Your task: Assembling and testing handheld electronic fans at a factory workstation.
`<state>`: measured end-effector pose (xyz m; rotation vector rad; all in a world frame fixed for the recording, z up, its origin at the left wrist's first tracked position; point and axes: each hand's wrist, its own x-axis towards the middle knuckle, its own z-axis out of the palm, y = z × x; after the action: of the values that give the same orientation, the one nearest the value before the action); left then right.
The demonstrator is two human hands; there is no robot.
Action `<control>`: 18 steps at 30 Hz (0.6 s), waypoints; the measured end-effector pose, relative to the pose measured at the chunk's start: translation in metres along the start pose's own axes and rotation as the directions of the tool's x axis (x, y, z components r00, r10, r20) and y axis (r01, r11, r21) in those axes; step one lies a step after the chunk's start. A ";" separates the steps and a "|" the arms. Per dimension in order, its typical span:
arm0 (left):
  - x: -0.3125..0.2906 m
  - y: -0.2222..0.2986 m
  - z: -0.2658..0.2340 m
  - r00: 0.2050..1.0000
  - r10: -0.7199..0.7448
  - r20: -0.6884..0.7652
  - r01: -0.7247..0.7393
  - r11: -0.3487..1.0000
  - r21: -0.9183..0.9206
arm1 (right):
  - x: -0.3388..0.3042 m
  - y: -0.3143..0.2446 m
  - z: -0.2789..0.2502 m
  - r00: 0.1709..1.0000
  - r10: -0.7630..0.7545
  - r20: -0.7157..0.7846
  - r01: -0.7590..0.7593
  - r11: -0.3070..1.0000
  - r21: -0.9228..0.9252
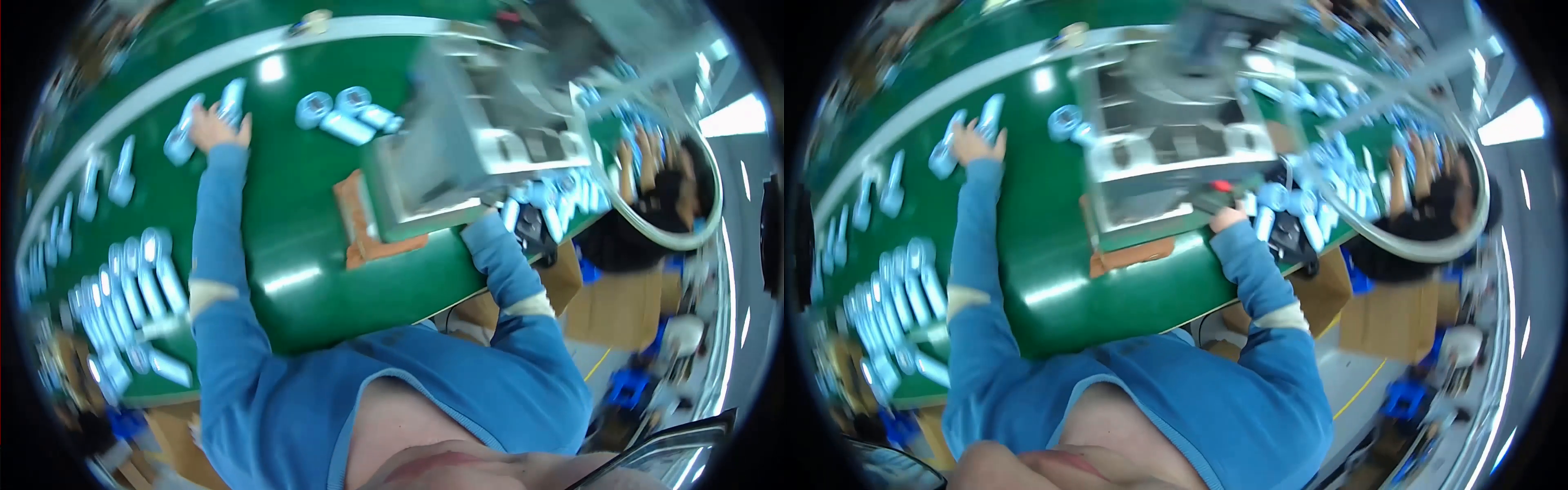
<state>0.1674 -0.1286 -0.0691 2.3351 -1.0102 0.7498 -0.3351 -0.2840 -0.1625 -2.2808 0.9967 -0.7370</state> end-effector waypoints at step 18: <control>-0.052 0.022 -0.123 0.850 0.428 0.308 0.127 0.400 -0.907 | -0.018 0.018 -0.046 0.970 -0.214 0.118 0.232 0.656 -0.719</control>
<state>0.0844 -0.0399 -0.0080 1.3955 -1.3955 -0.4245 -0.3844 -0.2923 -0.1472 -3.1505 1.1517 -0.4275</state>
